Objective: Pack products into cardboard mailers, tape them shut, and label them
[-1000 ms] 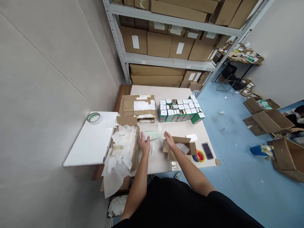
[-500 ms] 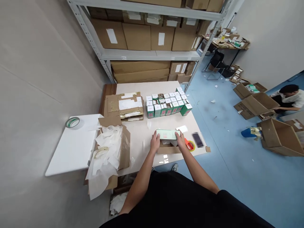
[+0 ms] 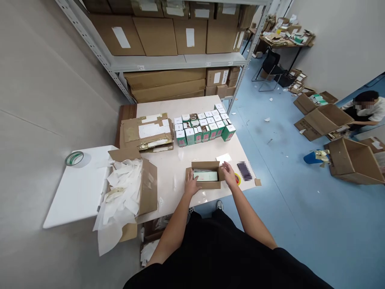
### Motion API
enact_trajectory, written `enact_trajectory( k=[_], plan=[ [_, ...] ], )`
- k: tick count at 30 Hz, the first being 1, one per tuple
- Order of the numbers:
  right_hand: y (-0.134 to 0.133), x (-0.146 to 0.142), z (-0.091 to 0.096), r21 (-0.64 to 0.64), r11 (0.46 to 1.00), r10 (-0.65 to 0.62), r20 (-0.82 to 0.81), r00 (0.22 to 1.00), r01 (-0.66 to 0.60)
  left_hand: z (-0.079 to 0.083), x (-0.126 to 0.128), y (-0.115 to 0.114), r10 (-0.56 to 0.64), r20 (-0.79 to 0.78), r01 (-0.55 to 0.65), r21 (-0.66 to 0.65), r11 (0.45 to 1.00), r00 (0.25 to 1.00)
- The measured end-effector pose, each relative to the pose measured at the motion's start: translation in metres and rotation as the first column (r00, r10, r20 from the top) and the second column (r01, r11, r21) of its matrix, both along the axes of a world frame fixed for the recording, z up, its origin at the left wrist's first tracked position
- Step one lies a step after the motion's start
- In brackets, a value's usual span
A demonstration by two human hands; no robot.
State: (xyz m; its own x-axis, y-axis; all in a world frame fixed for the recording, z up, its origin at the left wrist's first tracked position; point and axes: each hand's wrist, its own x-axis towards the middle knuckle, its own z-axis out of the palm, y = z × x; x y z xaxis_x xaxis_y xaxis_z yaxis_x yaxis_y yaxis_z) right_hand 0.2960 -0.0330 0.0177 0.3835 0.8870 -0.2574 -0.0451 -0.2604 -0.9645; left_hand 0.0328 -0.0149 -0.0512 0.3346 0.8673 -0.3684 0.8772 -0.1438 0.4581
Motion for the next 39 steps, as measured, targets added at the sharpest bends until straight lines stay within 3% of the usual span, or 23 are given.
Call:
enact_trajectory(
  k=[4,8,13,17,24,30,36,39],
  plan=[
    [-0.001,0.000,0.003,0.027,0.988,0.150,0.003,0.989,-0.150,-0.002,0.012,-0.011,0.038,-0.055,-0.030,0.142,0.989,0.998],
    [0.002,0.014,0.006,0.070,0.946,0.315,0.041,0.948,-0.317,-0.006,0.025,-0.031,0.152,-0.002,-0.148,0.221,0.964,0.988],
    [0.003,0.029,0.004,0.082,0.887,0.454,0.024,0.890,-0.455,-0.003,0.046,-0.081,0.306,0.077,-0.315,0.313,0.896,0.949],
    [0.008,0.010,0.004,0.073,0.812,0.580,0.006,0.814,-0.579,0.013,0.045,-0.122,0.418,0.070,-0.415,0.351,0.840,0.906],
    [0.018,-0.090,0.033,0.142,0.567,0.812,0.071,0.580,-0.812,0.051,0.004,-0.179,0.573,0.073,-0.547,0.417,0.726,0.816],
    [0.031,-0.196,0.059,0.177,0.390,0.865,0.265,0.426,-0.903,0.058,-0.036,-0.213,0.674,0.084,-0.636,0.432,0.639,0.734],
    [0.065,-0.301,0.060,0.092,0.320,0.805,0.499,0.322,-0.943,0.058,-0.062,-0.217,0.704,0.095,-0.674,0.401,0.620,0.704],
    [0.084,-0.347,0.057,0.006,0.239,0.755,0.627,0.190,-0.971,0.058,-0.068,-0.208,0.684,0.119,-0.666,0.398,0.631,0.720]
  ],
)
